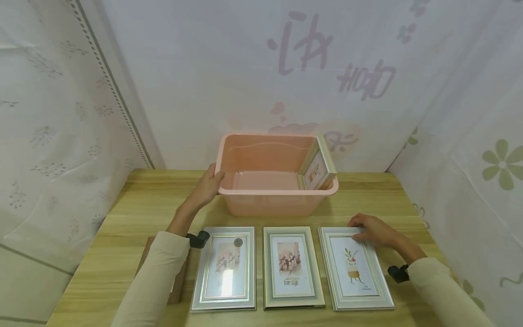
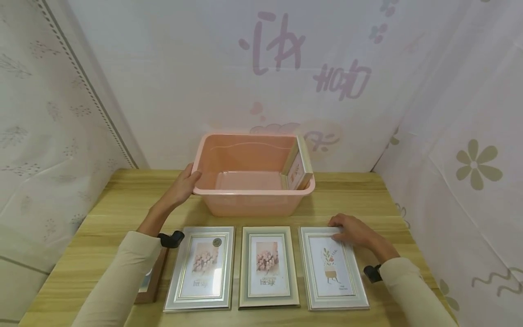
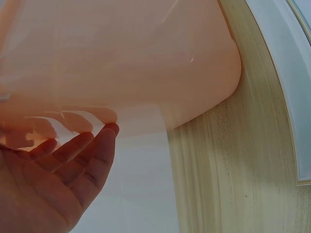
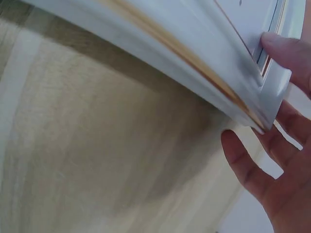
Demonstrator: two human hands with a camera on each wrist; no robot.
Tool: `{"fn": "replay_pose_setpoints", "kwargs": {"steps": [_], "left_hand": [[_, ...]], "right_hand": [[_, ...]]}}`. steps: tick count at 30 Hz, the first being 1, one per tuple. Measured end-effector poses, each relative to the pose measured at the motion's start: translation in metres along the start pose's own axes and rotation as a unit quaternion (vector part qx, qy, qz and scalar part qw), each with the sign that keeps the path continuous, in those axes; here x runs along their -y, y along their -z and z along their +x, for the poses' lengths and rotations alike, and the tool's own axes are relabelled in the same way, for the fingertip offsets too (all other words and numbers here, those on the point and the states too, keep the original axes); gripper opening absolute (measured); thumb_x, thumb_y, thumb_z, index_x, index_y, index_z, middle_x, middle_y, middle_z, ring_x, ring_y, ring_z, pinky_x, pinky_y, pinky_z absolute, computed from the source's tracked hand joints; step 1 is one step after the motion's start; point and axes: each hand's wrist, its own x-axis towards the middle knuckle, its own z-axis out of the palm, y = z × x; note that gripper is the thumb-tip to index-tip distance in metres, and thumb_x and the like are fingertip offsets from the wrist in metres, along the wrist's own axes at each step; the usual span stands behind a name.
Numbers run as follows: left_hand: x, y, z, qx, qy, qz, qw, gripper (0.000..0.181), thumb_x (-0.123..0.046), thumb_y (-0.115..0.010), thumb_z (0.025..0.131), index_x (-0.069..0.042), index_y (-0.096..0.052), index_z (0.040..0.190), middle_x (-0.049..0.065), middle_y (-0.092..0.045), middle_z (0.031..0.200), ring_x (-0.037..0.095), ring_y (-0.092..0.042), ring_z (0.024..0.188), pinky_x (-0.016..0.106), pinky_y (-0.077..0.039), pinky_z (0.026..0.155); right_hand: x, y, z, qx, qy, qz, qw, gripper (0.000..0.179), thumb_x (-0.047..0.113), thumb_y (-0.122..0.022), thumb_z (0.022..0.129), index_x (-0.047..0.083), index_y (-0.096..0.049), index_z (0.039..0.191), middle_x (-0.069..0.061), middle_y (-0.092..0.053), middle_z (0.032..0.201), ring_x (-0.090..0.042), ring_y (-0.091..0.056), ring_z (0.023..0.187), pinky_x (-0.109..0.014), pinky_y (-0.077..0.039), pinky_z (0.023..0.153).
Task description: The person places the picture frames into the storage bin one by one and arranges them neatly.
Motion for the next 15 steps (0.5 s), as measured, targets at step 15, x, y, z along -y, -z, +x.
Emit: {"fn": "replay_pose_setpoints", "kwargs": {"steps": [15], "left_hand": [[0.002,0.0,0.001,0.002,-0.007,-0.002,1.0,0.05,-0.025,-0.029,0.108,0.004,-0.025,0.148,0.022,-0.052,0.112,0.024,-0.055,0.085,0.033,-0.049,0.069]], "right_hand": [[0.012,0.052,-0.01,0.052,0.014,0.081,0.9952,0.028,0.015,-0.068,0.094,0.003,-0.068,0.119,-0.013,-0.07,0.109,-0.006,-0.062,0.084,-0.025,-0.052,0.068]]}}
